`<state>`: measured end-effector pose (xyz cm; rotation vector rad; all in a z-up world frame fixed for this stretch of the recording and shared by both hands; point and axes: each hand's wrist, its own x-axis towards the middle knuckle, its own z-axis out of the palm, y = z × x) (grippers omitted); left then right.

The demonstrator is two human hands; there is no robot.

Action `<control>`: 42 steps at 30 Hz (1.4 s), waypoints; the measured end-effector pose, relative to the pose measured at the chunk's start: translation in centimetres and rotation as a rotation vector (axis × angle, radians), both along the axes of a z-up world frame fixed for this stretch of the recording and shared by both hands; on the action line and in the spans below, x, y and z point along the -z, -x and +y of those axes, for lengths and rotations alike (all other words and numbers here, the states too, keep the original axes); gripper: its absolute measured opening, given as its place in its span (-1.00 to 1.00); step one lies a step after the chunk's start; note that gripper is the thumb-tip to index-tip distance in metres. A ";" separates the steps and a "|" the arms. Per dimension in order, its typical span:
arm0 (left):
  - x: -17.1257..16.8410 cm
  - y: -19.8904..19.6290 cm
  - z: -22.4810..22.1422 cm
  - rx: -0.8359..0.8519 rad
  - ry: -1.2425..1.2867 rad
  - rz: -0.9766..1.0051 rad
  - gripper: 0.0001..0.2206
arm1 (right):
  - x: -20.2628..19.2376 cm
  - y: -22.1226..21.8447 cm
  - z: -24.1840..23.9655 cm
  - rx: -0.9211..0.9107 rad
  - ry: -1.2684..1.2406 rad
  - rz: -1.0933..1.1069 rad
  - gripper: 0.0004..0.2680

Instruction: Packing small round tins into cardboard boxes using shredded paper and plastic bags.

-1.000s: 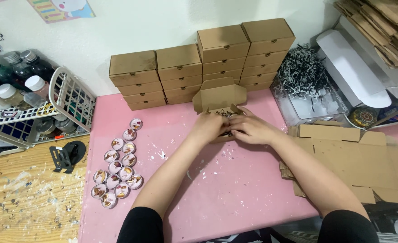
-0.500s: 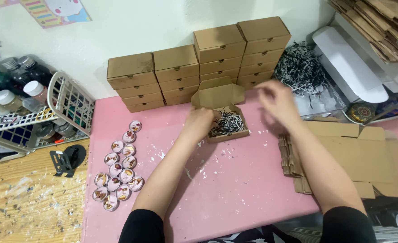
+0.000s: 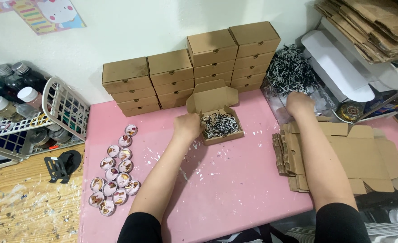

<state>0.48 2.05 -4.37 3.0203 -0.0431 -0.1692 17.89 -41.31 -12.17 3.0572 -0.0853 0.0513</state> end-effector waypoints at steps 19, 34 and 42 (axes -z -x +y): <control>-8.3 5.0 -0.3 0.068 0.091 -0.183 -0.57 | -20.7 15.1 8.9 -0.334 -0.483 0.017 -0.80; -7.2 12.9 4.2 0.459 0.336 -0.959 -0.60 | -11.6 20.3 26.2 -0.472 -1.848 0.371 -0.84; -1.5 11.1 7.2 -0.247 1.596 -0.122 -0.87 | -7.4 22.4 27.6 -0.850 -1.551 -0.022 -0.69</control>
